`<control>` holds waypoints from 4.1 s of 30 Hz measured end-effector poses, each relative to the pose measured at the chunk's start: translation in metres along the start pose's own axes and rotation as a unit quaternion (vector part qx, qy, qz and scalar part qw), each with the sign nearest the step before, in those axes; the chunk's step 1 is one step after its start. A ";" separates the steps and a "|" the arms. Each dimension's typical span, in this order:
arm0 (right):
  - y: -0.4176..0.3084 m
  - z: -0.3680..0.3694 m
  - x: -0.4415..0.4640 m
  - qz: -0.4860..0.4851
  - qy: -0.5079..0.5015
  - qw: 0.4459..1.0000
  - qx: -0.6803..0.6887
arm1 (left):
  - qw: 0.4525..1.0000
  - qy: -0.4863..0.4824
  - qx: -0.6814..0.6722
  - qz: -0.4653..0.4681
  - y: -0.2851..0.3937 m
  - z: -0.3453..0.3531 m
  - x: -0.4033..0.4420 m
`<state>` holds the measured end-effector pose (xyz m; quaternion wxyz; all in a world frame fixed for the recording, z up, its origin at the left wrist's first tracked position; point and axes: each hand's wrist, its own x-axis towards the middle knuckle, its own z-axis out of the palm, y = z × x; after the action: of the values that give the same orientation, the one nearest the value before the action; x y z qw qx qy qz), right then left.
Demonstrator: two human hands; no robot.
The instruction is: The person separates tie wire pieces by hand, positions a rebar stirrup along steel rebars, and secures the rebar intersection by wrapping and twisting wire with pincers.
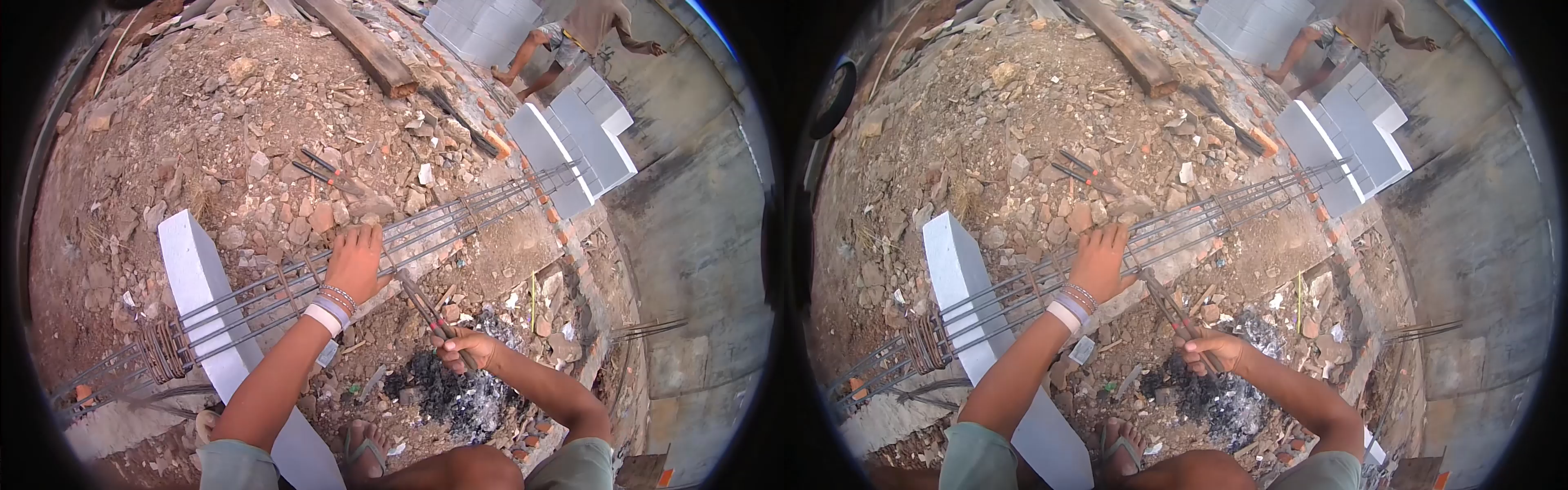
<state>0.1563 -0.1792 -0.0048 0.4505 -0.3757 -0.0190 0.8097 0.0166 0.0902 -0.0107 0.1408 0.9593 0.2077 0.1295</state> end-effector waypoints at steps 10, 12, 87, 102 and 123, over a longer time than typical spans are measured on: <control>-0.044 0.082 -0.021 -0.034 0.432 0.468 -0.770 | 1.000 0.013 -0.019 0.000 0.000 0.001 -0.003; -0.035 0.069 -0.017 -0.035 0.429 0.455 -0.780 | 0.999 0.031 -0.007 0.009 0.000 0.001 -0.003; 0.026 0.044 0.018 -0.128 0.491 0.584 -0.634 | 0.998 0.051 -0.019 -0.006 -0.005 0.014 -0.003; 0.084 -0.011 0.045 -0.104 0.386 0.805 -0.440 | 0.999 0.042 -0.005 -0.009 -0.004 0.013 -0.002; 0.106 -0.088 0.096 -0.110 0.391 0.534 -0.741 | 0.998 0.001 -0.040 -0.041 0.003 0.003 0.005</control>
<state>0.1055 -0.1982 -0.1639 0.0584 -0.8491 -0.4756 0.2223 0.0226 0.0893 -0.0113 0.1840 0.9435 0.2415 0.1328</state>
